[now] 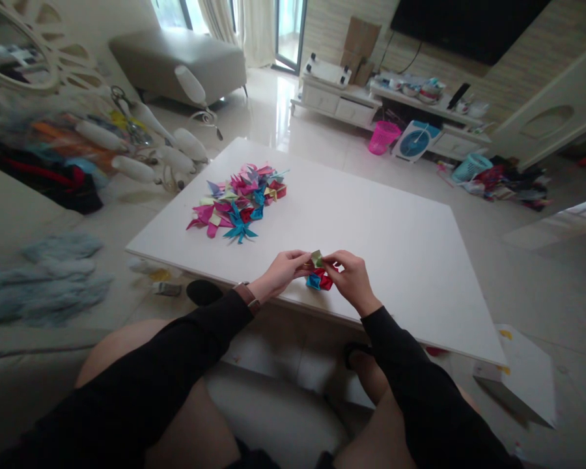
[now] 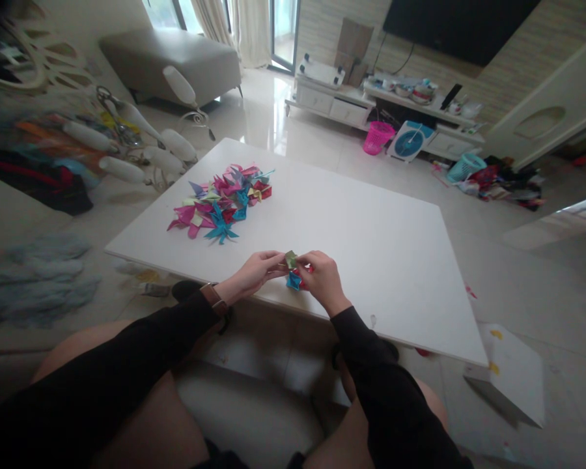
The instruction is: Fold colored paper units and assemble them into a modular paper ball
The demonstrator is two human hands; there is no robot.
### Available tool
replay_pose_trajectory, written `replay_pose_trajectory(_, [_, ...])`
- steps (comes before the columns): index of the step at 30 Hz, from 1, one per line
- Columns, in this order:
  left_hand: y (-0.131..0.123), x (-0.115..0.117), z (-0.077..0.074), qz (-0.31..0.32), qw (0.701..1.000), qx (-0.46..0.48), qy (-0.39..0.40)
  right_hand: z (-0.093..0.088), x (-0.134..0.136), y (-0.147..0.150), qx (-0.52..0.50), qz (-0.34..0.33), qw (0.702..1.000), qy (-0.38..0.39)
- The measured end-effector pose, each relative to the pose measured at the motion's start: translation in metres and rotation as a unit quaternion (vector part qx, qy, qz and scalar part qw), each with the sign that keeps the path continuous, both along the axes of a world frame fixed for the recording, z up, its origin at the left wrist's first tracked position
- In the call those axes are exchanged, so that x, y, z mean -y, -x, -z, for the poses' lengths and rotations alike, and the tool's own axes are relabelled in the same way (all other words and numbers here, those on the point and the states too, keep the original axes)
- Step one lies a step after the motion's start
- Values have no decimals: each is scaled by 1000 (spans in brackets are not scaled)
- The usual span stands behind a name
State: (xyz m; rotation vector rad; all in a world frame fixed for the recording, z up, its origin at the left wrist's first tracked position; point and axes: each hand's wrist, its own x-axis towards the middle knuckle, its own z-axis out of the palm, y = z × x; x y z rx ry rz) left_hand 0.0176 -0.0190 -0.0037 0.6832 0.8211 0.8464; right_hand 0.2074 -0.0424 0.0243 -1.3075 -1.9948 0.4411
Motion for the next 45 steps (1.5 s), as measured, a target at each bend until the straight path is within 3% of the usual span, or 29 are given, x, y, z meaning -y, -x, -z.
replay_pose_trajectory(10, [-3, 2, 0, 3, 1000, -13, -27, 6, 0, 1, 37, 7, 999, -17])
replay_pose_trajectory(22, [-4, 2, 6, -38, 996, -42, -66, 2, 1, 14, 60, 13, 998, -19])
replay_pose_trajectory(31, [-5, 0, 6, -24, 996, -34, -76, 0, -1, 18, -116, 96, 983, 104])
replay_pose_trajectory(36, [0, -6, -2, -17, 995, -51, -89, -1, -5, 13, -158, 138, 973, 93])
replay_pose_trajectory(39, [7, -14, -7, -70, 988, -94, -102, 3, -13, 5, -117, 163, 978, 62])
replay_pose_trajectory(45, [19, -27, -13, -111, 981, -124, -104, 29, -36, -4, 121, 136, 983, 23])
